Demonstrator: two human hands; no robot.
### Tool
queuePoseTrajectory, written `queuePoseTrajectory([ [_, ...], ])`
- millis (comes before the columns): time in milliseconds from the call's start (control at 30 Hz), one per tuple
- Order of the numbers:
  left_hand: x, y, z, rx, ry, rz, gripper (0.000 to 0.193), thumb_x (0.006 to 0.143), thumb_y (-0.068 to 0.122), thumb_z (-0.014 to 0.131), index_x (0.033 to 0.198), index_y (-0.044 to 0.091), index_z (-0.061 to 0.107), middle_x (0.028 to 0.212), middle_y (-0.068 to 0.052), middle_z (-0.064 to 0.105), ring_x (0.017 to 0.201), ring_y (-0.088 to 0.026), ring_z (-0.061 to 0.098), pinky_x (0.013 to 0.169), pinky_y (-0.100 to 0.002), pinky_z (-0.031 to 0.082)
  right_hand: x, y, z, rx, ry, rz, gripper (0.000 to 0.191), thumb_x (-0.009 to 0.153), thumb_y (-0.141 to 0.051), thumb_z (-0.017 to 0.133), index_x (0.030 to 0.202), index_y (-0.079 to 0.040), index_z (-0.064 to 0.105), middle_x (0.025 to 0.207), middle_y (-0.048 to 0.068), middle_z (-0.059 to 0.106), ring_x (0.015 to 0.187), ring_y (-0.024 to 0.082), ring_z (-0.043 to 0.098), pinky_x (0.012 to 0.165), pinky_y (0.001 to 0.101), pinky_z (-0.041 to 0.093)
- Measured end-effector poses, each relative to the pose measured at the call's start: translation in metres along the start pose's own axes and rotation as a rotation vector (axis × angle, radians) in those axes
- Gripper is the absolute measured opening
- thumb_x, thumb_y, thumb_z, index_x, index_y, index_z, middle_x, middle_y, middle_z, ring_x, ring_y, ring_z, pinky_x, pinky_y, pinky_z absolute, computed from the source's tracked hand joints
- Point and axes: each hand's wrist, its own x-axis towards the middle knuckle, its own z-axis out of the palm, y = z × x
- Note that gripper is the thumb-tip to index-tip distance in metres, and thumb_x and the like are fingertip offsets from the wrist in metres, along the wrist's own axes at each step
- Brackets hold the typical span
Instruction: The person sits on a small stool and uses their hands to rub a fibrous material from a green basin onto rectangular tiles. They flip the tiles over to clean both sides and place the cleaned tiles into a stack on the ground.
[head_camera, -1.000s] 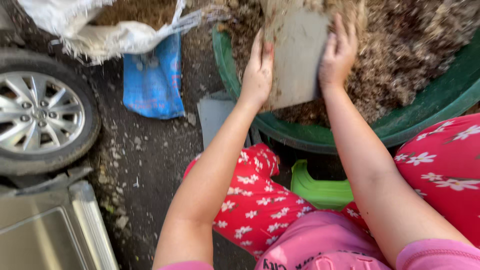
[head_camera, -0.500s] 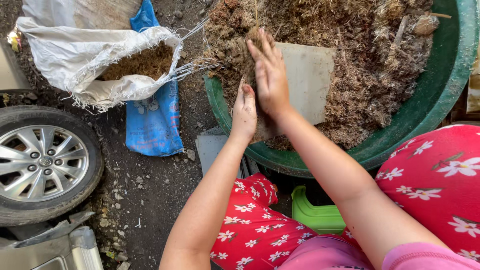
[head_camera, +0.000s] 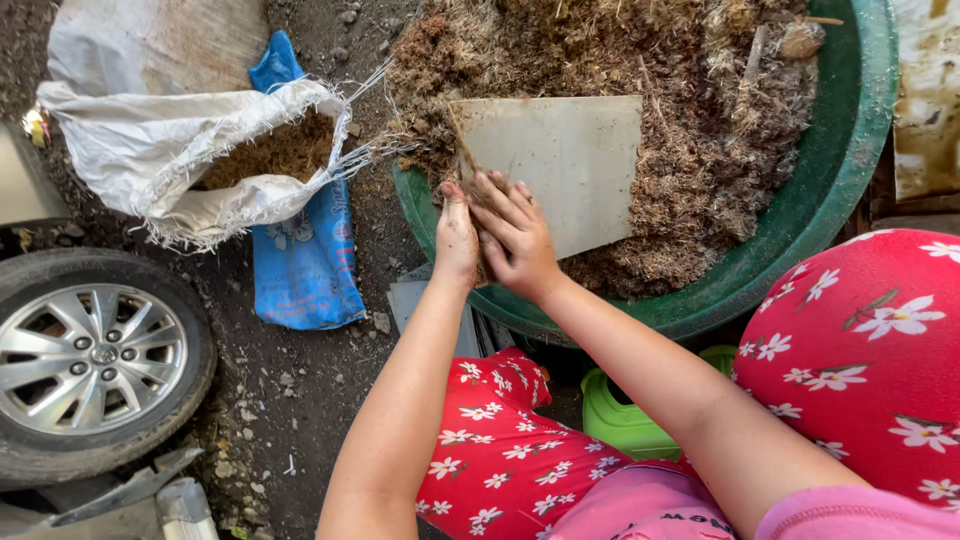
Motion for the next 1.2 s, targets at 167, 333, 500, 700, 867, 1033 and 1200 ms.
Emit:
queuePoseTrajectory([
  [167,0.01,0.011,0.004,0.363,0.195,-0.123,0.086,0.098,0.066,0.03,0.163,0.011,0.018,0.167,-0.011,0.022,0.152,-0.027,0.022,0.117,-0.043,0.024,0.0,0.067,-0.019,-0.025,0.165,0.161,0.05,0.099,-0.008,0.052,0.147,-0.02,0.061,0.163,0.006,0.046,0.156,0.032,0.034,0.131,0.0558,0.019],
  [333,0.006,0.031,0.029,0.718,0.21,0.177,0.059,0.101,0.038,0.058,0.147,0.004,0.047,0.141,-0.017,0.062,0.127,-0.027,0.059,0.106,-0.039,0.046,0.006,0.139,-0.059,-0.275,0.144,0.572,0.046,0.11,-0.025,0.044,0.155,-0.024,0.051,0.172,0.006,0.027,0.161,0.03,0.014,0.128,0.0578,-0.004],
  [500,0.001,0.076,0.041,0.844,0.301,0.203,0.036,0.099,0.026,0.063,0.129,0.005,0.064,0.115,-0.01,0.076,0.103,-0.021,0.072,0.094,-0.036,0.053,-0.029,0.156,-0.093,-0.88,-0.052,0.569,0.056,0.107,-0.033,0.049,0.162,-0.03,0.045,0.177,0.01,0.005,0.16,0.032,-0.006,0.114,0.0725,-0.009],
  [700,-0.032,0.151,0.045,0.794,0.234,0.488,0.032,0.102,0.022,0.063,0.129,0.007,0.064,0.118,-0.009,0.076,0.106,-0.022,0.072,0.095,-0.032,0.052,-0.043,0.152,-0.106,-0.832,-0.179,0.892,0.059,0.096,-0.047,0.06,0.153,-0.043,0.045,0.177,0.008,0.0,0.16,0.034,-0.006,0.106,0.0877,0.004],
  [867,-0.044,0.17,0.074,1.204,0.233,0.65,0.022,0.104,0.021,0.067,0.125,0.015,0.07,0.106,-0.006,0.077,0.106,-0.024,0.071,0.121,-0.044,0.04,-0.049,0.143,-0.111,-0.888,-0.372,0.96,0.078,0.084,-0.054,0.072,0.154,-0.04,0.042,0.171,0.009,0.004,0.155,0.042,0.001,0.106,0.0836,0.021],
  [1033,-0.039,0.16,0.079,1.408,0.055,0.997,0.029,0.093,0.003,0.069,0.117,0.02,0.072,0.117,0.003,0.072,0.135,-0.023,0.056,0.125,-0.068,-0.001,-0.059,0.139,-0.118,-0.819,-0.374,0.991,0.086,0.074,-0.033,0.088,0.149,-0.038,0.047,0.164,0.015,0.022,0.146,0.049,0.021,0.104,0.068,0.042],
  [1200,-0.028,0.149,0.065,1.468,0.015,1.082,0.031,0.093,0.0,0.066,0.103,0.027,0.078,0.133,0.004,0.058,0.149,-0.03,0.039,0.121,-0.071,-0.008,-0.059,0.133,-0.132,-0.801,-0.306,0.928,0.083,0.074,-0.012,0.088,0.144,-0.037,0.053,0.156,0.017,0.029,0.136,0.049,0.032,0.096,0.0593,0.05],
])
